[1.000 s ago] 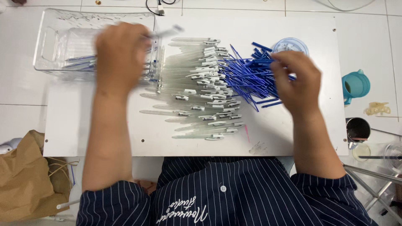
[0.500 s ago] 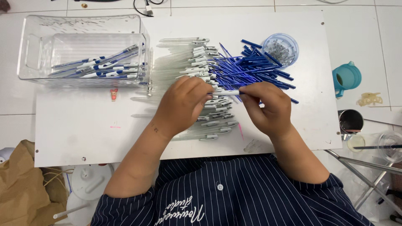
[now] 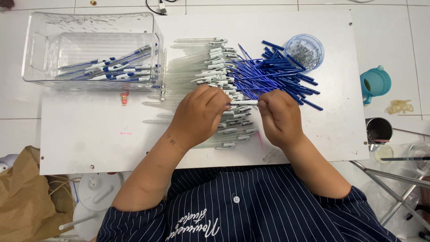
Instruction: The person assembles blue pens by inserting ink cartridges into clear plastic barrels. They pick up a barrel and a cartridge, join them, and place the finished pen into a clear plastic container on the table.
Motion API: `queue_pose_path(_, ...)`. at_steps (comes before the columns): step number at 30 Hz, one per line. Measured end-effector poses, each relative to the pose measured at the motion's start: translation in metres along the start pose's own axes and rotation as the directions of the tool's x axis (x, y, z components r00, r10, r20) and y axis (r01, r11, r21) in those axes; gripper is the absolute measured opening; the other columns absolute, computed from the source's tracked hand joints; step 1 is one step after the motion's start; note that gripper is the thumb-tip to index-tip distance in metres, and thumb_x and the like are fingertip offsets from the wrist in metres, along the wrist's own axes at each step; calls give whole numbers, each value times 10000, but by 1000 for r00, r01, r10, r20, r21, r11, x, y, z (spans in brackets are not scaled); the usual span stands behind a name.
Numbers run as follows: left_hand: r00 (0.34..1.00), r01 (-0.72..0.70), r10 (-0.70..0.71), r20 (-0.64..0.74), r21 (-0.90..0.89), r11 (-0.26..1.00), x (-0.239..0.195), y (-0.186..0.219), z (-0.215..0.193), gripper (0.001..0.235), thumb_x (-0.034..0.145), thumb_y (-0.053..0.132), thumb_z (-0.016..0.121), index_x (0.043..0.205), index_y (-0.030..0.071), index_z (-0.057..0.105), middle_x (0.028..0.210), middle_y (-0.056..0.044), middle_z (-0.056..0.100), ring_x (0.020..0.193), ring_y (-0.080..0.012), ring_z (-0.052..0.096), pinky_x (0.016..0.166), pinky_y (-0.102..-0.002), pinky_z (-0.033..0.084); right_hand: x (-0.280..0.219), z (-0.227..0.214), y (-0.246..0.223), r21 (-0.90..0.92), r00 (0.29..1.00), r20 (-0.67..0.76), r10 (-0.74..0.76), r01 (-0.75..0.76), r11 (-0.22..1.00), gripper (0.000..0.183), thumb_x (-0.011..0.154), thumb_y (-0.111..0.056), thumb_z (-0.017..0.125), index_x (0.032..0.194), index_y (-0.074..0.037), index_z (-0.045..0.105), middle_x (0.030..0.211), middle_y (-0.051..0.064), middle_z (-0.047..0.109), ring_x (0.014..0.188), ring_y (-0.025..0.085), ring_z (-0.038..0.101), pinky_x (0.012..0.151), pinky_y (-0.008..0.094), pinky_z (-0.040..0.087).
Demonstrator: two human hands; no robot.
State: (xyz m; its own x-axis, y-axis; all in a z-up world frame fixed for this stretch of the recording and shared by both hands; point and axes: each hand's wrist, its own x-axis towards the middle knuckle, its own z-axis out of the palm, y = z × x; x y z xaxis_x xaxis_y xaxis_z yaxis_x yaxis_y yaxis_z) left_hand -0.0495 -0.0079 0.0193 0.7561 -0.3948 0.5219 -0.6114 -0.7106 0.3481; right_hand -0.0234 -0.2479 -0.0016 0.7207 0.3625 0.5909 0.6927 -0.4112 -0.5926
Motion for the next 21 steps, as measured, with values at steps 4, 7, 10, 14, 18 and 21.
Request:
queue_pose_path(4, 999, -32, 34, -28, 82, 996, 4, -4, -11, 139, 952, 87, 690, 997, 128, 564, 930, -52, 626, 871, -301, 654, 687, -420, 555, 10, -14, 4, -1, 996, 83, 18, -18, 1000, 172, 1080, -97, 536, 977, 7, 628, 742, 196, 590, 713, 464, 606, 656, 515, 489)
queue_pose_path(7, 1000, 27, -26, -9, 100, 995, 5, -11, -21, 144, 929, 74, 700, 994, 141, 591, 917, -39, 646, 865, -277, 662, 690, -405, 548, 14, -26, 7, 49, 991, 85, 104, -109, 993, 205, 1070, -55, 530, 920, -12, 663, 687, 128, 592, 655, 335, 601, 650, 422, 487)
queue_pose_path(10, 1000, -3, 4, -5, 189, 982, 0, -26, -31, 187, 913, 97, 724, 1037, 156, 598, 932, -29, 637, 882, -290, 659, 697, -419, 542, 9, -35, 18, 46, 984, 78, 158, -162, 986, 182, 1093, -34, 524, 997, 19, 669, 749, 155, 632, 713, 336, 626, 699, 424, 497)
queue_pose_path(14, 998, 53, -55, 4, 245, 968, 0, -30, -47, 137, 933, 115, 736, 1043, 152, 664, 925, -23, 658, 892, -262, 656, 746, -397, 521, 3, -39, 33, 80, 963, 61, 263, -267, 960, 196, 1120, -11, 490, 1035, 35, 661, 812, 162, 668, 778, 308, 651, 749, 420, 506)
queue_pose_path(18, 989, 137, -145, 26, 201, 970, -3, -36, -45, 114, 954, 124, 724, 1062, 148, 699, 918, -30, 673, 894, -254, 656, 765, -392, 510, 2, -41, 45, 85, 903, 66, 424, -429, 899, 217, 1148, -32, 452, 1094, 25, 654, 860, 156, 674, 711, 204, 551, 654, 328, 471)
queue_pose_path(21, 986, 160, -165, 14, 185, 970, -9, -48, -31, 116, 964, 136, 716, 1078, 155, 704, 921, -16, 669, 908, -254, 657, 769, -395, 511, 2, -44, 57, 10, 863, 54, 502, -504, 864, 217, 1167, -59, 463, 1136, 22, 662, 911, 152, 676, 749, 202, 564, 647, 332, 484)
